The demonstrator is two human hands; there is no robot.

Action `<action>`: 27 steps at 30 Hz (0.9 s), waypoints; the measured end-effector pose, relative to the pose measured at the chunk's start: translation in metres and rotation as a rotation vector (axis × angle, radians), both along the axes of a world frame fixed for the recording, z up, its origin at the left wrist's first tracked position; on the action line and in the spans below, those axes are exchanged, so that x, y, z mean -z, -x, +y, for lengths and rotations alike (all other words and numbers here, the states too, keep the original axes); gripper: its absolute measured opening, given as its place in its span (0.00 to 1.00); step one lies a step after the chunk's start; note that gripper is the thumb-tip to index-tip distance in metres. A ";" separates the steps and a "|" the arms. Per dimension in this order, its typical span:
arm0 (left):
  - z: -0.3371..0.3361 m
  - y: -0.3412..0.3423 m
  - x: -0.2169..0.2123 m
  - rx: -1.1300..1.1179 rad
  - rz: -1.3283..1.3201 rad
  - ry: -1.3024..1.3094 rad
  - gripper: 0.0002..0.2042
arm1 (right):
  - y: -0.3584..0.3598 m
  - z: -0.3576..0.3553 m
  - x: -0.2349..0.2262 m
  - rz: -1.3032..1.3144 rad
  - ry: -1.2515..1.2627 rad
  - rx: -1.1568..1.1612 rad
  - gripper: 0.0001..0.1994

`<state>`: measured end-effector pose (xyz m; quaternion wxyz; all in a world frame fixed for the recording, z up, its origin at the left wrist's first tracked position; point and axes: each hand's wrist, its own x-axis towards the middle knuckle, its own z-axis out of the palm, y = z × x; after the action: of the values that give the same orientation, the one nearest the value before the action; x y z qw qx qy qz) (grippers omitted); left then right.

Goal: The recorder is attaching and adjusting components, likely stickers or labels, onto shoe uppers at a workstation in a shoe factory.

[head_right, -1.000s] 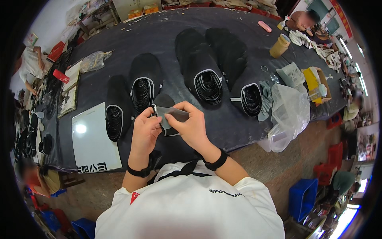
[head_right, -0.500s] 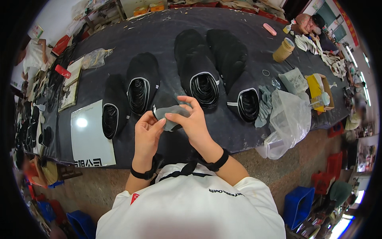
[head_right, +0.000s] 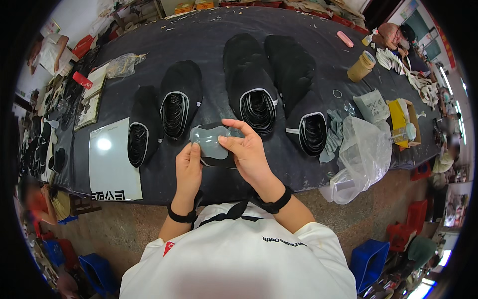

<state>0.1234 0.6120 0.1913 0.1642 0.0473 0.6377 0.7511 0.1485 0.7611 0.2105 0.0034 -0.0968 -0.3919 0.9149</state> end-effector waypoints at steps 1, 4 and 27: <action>0.003 -0.003 0.002 -0.045 0.093 0.043 0.14 | 0.000 -0.003 0.002 -0.009 -0.002 0.000 0.19; 0.005 -0.011 0.004 -0.105 0.332 0.037 0.13 | 0.000 -0.008 0.005 -0.125 0.040 0.074 0.17; -0.074 0.001 -0.027 0.342 0.323 0.376 0.04 | -0.026 -0.048 -0.020 0.755 -1.833 0.218 0.10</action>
<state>0.1221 0.5376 0.2182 0.1908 0.2416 0.7662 0.5641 0.1744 0.7131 0.2303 0.2852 0.2051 -0.9090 0.2243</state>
